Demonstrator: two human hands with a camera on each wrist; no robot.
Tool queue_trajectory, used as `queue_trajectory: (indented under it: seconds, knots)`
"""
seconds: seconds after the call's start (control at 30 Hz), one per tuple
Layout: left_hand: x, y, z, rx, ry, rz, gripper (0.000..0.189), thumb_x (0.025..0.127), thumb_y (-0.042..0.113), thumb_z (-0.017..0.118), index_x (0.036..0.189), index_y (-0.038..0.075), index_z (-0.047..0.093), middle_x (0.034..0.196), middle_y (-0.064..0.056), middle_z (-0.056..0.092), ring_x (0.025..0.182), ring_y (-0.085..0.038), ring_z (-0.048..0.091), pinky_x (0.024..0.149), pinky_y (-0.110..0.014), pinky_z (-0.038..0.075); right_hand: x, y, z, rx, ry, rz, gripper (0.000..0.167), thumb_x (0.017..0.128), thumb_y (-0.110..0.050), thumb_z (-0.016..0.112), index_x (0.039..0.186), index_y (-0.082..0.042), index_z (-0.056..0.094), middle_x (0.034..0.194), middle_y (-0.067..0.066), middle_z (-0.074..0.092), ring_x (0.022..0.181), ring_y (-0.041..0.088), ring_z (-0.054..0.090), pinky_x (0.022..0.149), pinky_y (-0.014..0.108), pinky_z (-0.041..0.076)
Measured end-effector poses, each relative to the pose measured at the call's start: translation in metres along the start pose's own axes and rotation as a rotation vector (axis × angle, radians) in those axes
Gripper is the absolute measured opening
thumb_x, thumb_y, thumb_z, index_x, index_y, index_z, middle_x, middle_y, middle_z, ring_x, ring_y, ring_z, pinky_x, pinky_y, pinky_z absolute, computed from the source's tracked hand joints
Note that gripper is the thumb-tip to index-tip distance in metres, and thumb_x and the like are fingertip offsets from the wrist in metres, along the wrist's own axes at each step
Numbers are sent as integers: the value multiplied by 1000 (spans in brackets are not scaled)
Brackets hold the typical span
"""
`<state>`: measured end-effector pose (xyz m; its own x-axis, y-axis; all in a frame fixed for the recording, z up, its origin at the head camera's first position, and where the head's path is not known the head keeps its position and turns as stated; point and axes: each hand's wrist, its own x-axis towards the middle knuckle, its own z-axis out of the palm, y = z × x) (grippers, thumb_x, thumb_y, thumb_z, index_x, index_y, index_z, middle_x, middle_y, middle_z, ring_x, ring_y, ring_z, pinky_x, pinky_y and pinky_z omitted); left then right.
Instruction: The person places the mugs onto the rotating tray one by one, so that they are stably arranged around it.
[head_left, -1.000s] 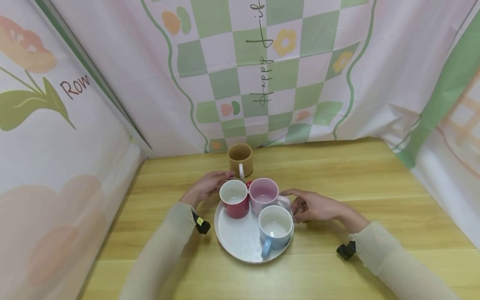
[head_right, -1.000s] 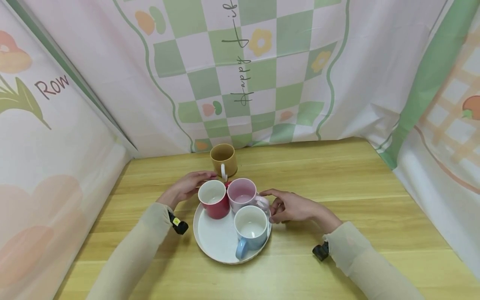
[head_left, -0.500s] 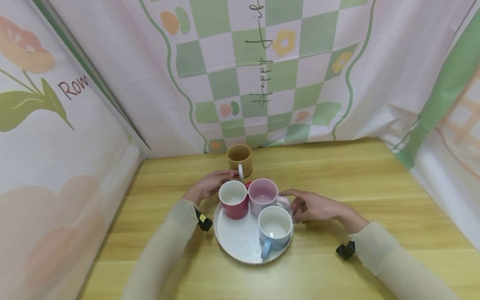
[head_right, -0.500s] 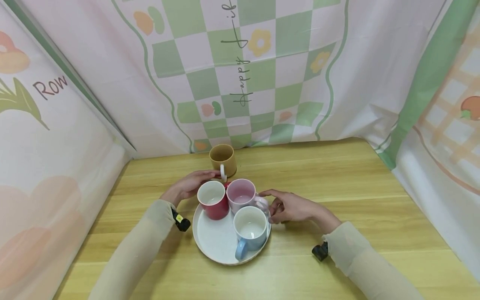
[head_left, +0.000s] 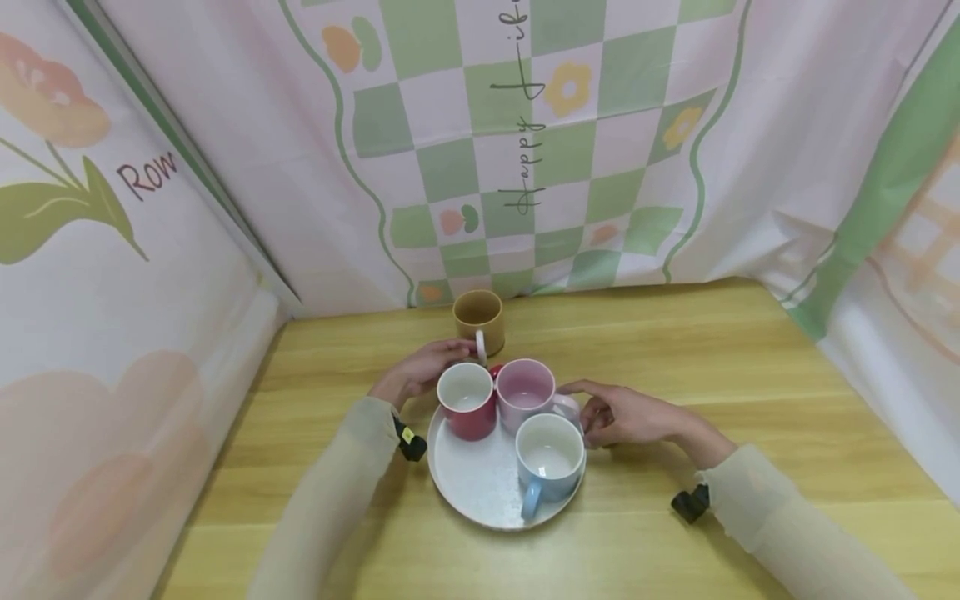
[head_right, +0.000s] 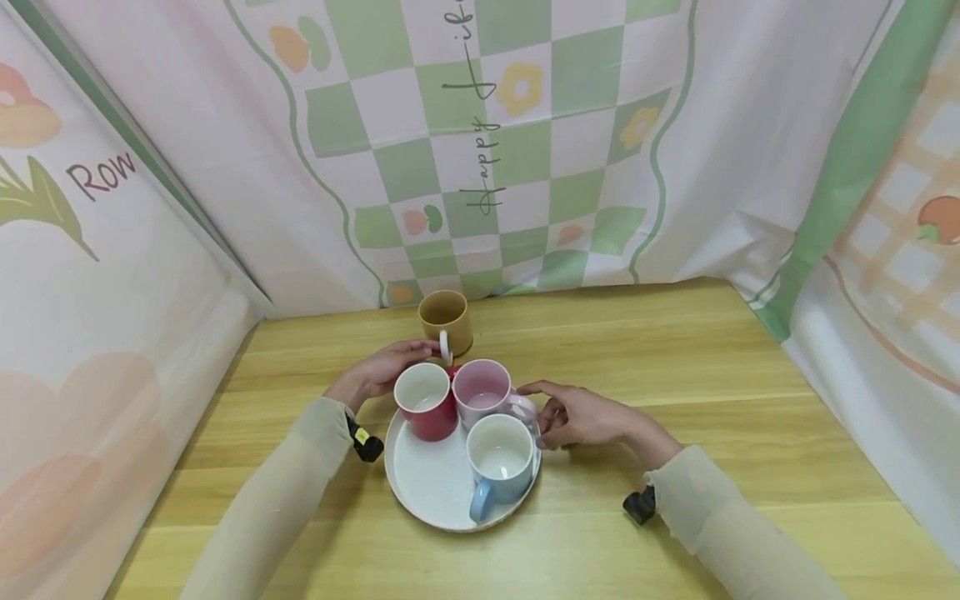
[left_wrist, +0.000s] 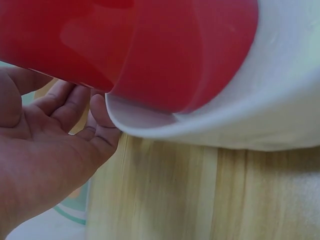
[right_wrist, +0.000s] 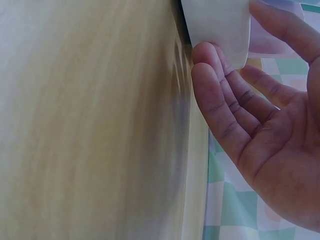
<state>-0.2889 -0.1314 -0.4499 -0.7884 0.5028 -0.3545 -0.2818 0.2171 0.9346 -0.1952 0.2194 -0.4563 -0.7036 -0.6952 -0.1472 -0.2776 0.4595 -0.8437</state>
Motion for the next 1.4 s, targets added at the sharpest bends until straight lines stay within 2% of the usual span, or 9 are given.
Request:
queue_trajectory:
  seconds: [0.27, 0.5, 0.6, 0.77, 0.9, 1.0, 1.17, 1.4]
  knots:
    - [-1, -5, -5, -38, 77, -9, 40, 107, 16, 42, 144, 1, 46, 143, -20, 54, 120, -21, 59, 110, -42, 46, 0, 3, 0, 24, -2, -2, 76, 87, -10, 74, 151, -10, 35, 99, 11, 67, 87, 20, 68, 72, 29, 59]
    - [-4, -9, -13, -79, 126, -13, 41, 107, 18, 44, 143, -2, 45, 142, -21, 55, 124, -24, 60, 114, -47, 41, 1, 4, 0, 20, -8, 7, 77, 87, -10, 74, 152, -12, 34, 100, 10, 67, 88, 21, 68, 71, 30, 60]
    - [-5, -9, -15, -82, 145, -3, 41, 106, 18, 45, 142, -3, 46, 141, -24, 56, 116, -21, 64, 114, -46, 41, 1, 4, 0, 16, -8, 2, 76, 87, -10, 74, 152, -11, 34, 100, 10, 67, 88, 21, 68, 71, 30, 60]
    - [-1, -7, -14, -106, 181, 1, 39, 105, 17, 49, 137, -5, 51, 132, -22, 63, 98, -11, 67, 104, -36, 50, 0, 4, 0, 20, -8, -2, 75, 87, -10, 74, 151, -10, 35, 99, 10, 66, 87, 20, 67, 71, 29, 59]
    - [2, -2, -10, -132, 228, 3, 37, 103, 18, 54, 133, -5, 56, 118, -14, 69, 93, -10, 67, 90, -27, 56, 0, 3, -1, 17, -2, -4, 75, 87, -10, 74, 151, -9, 36, 99, 10, 66, 88, 20, 67, 73, 29, 59]
    - [3, 0, -9, -143, 256, -9, 37, 102, 19, 57, 131, -3, 58, 111, -10, 71, 91, -11, 68, 85, -25, 57, 0, 3, -1, 10, 2, 2, 75, 87, -10, 75, 151, -10, 36, 99, 9, 67, 88, 19, 67, 73, 28, 59]
    - [6, 0, -7, -145, 285, -22, 38, 100, 22, 61, 130, -2, 60, 110, -11, 72, 89, -11, 69, 83, -24, 58, 1, 4, -1, 12, 2, 4, 75, 86, -11, 75, 151, -9, 36, 98, 8, 67, 87, 19, 67, 72, 29, 59]
    - [7, 1, -5, -124, 314, 0, 42, 99, 25, 63, 129, -5, 61, 112, -16, 71, 85, -10, 67, 77, -21, 57, 1, 4, 0, 8, -2, 4, 75, 87, -11, 74, 151, -12, 35, 100, 9, 67, 88, 21, 67, 71, 29, 59]
